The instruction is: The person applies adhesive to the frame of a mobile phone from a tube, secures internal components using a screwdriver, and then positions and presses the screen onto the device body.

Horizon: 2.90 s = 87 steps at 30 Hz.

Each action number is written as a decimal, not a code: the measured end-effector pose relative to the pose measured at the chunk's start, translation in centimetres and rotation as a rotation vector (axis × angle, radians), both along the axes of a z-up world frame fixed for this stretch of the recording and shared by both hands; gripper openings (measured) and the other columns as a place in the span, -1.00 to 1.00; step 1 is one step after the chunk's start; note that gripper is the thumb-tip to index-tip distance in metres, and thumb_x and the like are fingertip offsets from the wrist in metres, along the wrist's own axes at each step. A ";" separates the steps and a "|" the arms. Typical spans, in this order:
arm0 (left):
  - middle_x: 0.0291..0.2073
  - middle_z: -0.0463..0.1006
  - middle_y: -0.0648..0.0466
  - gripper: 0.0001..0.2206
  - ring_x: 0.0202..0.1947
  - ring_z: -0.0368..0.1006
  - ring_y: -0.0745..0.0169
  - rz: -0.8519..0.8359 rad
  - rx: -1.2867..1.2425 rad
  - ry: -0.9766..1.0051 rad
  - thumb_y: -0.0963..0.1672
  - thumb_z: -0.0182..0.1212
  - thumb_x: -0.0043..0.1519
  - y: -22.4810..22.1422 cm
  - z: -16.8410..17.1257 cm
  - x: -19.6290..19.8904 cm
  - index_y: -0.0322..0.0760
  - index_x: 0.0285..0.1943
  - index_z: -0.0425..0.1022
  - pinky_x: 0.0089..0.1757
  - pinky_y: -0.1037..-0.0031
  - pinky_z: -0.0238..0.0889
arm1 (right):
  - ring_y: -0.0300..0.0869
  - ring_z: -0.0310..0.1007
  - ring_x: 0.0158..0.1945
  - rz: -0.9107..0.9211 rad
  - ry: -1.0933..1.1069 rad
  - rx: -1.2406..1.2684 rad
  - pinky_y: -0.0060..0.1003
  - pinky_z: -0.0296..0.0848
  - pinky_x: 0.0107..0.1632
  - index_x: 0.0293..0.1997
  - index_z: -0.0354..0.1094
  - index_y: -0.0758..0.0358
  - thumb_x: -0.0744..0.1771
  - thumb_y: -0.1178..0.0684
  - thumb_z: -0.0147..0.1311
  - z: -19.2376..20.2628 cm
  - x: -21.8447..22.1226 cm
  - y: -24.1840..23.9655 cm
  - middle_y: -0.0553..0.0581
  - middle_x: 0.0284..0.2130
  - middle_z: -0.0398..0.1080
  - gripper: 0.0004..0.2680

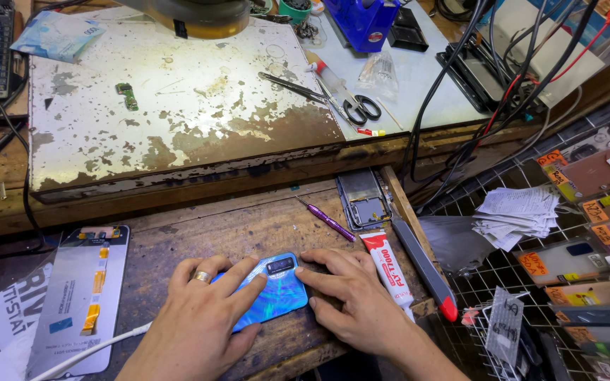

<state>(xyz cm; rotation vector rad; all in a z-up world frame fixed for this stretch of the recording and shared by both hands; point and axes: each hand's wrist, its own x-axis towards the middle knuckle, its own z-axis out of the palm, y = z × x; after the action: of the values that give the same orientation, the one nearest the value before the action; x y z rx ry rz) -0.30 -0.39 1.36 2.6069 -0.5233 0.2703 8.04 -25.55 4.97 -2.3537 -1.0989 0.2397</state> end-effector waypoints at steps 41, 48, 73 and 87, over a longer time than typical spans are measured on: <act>0.25 0.44 -0.03 -0.41 0.26 0.26 -0.07 0.151 0.057 -0.060 0.10 0.34 0.03 6.3 -1.8 -5.1 -0.14 0.24 0.49 0.20 -0.08 -0.07 | 0.03 0.23 0.28 0.050 -0.044 0.020 -0.05 0.01 0.32 0.09 0.53 0.15 0.25 0.08 0.09 0.5 -0.4 -1.1 0.19 0.23 0.35 -0.69; 0.26 0.45 0.00 -0.43 0.29 0.27 -0.02 0.161 0.031 -0.059 0.10 0.34 0.07 6.3 -2.0 -5.4 -0.14 0.24 0.49 0.23 -0.05 -0.06 | 0.03 0.23 0.28 0.067 -0.049 0.012 -0.02 -0.04 0.34 0.07 0.54 0.16 0.22 0.12 0.07 0.6 -0.6 -1.0 0.20 0.23 0.34 -0.68; 0.17 0.49 0.03 -0.33 0.29 0.28 -0.03 0.243 -0.100 0.041 0.00 0.44 0.01 5.3 1.5 -6.2 -0.26 0.31 0.35 0.28 -0.15 -0.18 | 0.03 0.17 0.36 0.104 -0.056 -0.015 0.07 -0.15 0.40 0.13 0.50 0.16 0.23 0.11 0.07 -0.1 -0.2 -1.2 0.20 0.23 0.34 -0.66; 0.05 0.51 0.00 -0.36 0.22 0.32 -0.02 0.280 -0.044 0.181 0.01 0.46 -0.01 3.3 3.6 -4.2 -0.21 0.27 0.38 0.29 -0.10 -0.14 | 0.03 0.17 0.35 0.101 -0.031 0.003 0.05 -0.14 0.40 0.11 0.51 0.18 0.22 0.12 0.09 0.1 -0.2 -1.1 0.19 0.23 0.35 -0.66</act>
<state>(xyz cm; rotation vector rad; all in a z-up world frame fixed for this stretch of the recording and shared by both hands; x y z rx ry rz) -4.49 2.87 4.91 2.6251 -0.0888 0.1302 7.81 -26.67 5.10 -2.3095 -1.2332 0.2384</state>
